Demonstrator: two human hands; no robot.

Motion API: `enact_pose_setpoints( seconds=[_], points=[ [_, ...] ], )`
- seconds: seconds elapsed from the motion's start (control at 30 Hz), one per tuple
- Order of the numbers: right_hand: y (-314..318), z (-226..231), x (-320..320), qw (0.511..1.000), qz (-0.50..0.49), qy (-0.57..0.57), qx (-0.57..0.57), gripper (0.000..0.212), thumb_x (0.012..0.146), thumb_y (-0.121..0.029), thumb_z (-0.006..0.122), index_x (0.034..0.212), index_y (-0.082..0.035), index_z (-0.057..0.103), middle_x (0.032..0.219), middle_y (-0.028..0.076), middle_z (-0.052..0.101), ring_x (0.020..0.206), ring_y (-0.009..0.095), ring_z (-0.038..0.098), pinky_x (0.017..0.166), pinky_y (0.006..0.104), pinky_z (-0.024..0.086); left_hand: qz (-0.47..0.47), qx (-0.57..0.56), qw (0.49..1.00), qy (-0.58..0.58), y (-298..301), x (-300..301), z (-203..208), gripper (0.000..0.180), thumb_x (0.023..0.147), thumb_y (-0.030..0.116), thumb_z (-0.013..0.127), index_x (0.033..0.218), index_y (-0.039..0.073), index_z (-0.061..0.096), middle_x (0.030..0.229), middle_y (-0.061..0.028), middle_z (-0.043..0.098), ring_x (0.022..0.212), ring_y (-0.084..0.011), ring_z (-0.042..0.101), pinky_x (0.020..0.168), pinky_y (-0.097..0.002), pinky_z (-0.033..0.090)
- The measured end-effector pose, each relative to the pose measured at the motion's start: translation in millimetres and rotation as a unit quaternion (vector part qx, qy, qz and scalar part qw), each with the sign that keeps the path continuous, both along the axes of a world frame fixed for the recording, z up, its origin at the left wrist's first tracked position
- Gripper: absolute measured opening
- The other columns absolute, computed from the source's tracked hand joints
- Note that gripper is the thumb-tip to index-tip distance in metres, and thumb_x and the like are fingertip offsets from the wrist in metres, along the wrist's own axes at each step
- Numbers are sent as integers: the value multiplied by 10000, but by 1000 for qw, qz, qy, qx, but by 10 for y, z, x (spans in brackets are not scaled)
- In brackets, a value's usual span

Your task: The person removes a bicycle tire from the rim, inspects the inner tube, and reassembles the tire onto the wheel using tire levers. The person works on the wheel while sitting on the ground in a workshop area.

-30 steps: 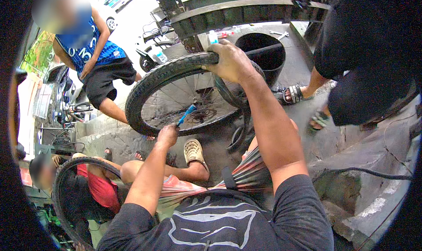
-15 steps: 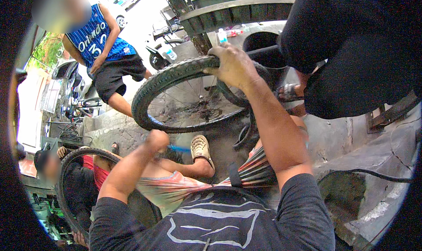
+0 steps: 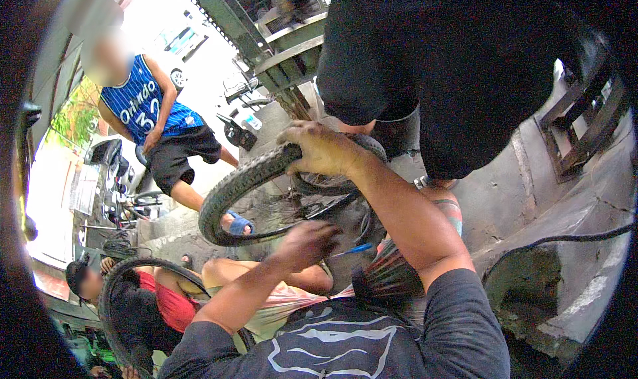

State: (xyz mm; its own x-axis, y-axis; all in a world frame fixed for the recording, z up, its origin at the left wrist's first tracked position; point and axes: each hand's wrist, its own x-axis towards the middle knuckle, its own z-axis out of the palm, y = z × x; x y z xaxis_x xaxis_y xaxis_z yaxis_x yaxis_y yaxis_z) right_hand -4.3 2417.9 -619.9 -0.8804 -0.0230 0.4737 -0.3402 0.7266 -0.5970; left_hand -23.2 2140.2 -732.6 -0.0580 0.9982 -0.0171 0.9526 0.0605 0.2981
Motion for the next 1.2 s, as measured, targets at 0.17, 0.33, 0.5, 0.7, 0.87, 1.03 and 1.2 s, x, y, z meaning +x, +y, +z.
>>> enact_pose_setpoints(
  seconds=[0.17, 0.33, 0.5, 0.7, 0.87, 1.03, 1.2],
  points=[
    [-15, -243, 44, 983, 55, 42, -170, 549, 906, -243, 881, 1397, -61, 712, 1397, 187, 743, 1342, 375, 698, 1169, 463, 523, 204, 206, 923, 254, 312, -300, 1779, 585, 850, 332, 953, 1345, 113, 730, 1169, -158, 798, 1110, -401, 775, 986, -505, 611],
    [98, -214, 399, 997, -4, -53, -64, 771, 832, -233, 954, 1510, -47, 638, 1466, 226, 718, 1417, 385, 662, 1193, 481, 526, 313, -13, 935, 168, 133, -656, 2009, 591, 854, 328, 950, 1345, 77, 736, 1131, -195, 820, 1126, -426, 780, 988, -535, 599],
    [183, -324, 350, 985, -65, -148, -57, 734, 755, -274, 1001, 1375, -17, 704, 1238, 257, 788, 1202, 430, 754, 1037, 491, 578, 320, -15, 936, 149, 7, -640, 2094, 643, 796, 293, 989, 1349, 68, 750, 1172, -190, 829, 1148, -405, 785, 1001, -510, 599],
    [118, 200, 720, 995, -70, -73, -8, 531, 707, -313, 916, 1131, -22, 783, 1073, 251, 799, 1071, 456, 779, 940, 519, 621, 313, 28, 947, 68, -183, -576, 2388, 724, 750, 183, 1006, 1410, 71, 729, 1285, -186, 796, 1251, -396, 735, 1090, -494, 566],
    [130, 520, 829, 978, -157, -134, 22, 557, 729, -429, 880, 1105, -26, 803, 1054, 264, 805, 1071, 459, 782, 978, 531, 622, 200, 415, 867, 191, -437, -343, 1395, 529, 827, 163, 948, 1202, 20, 603, 1129, -147, 631, 1099, -364, 646, 985, -454, 559],
    [303, 467, 871, 976, -171, -126, 51, 554, 708, -407, 912, 1067, -4, 787, 989, 265, 786, 1041, 475, 774, 923, 535, 615, 403, 326, 830, -205, 240, 186, 301, 740, 904, 221, 920, 1451, -103, 542, 1365, -271, 686, 1253, -425, 676, 1151, -498, 519],
    [358, 413, 858, 975, -174, -131, 47, 557, 685, -354, 920, 1084, 7, 775, 1041, 269, 787, 1076, 467, 766, 940, 520, 601, 412, 386, 744, -357, 267, -259, -9, 626, 1023, 241, 814, 1473, -98, 542, 1253, -235, 724, 1121, -365, 719, 1030, -481, 559]
  ],
)
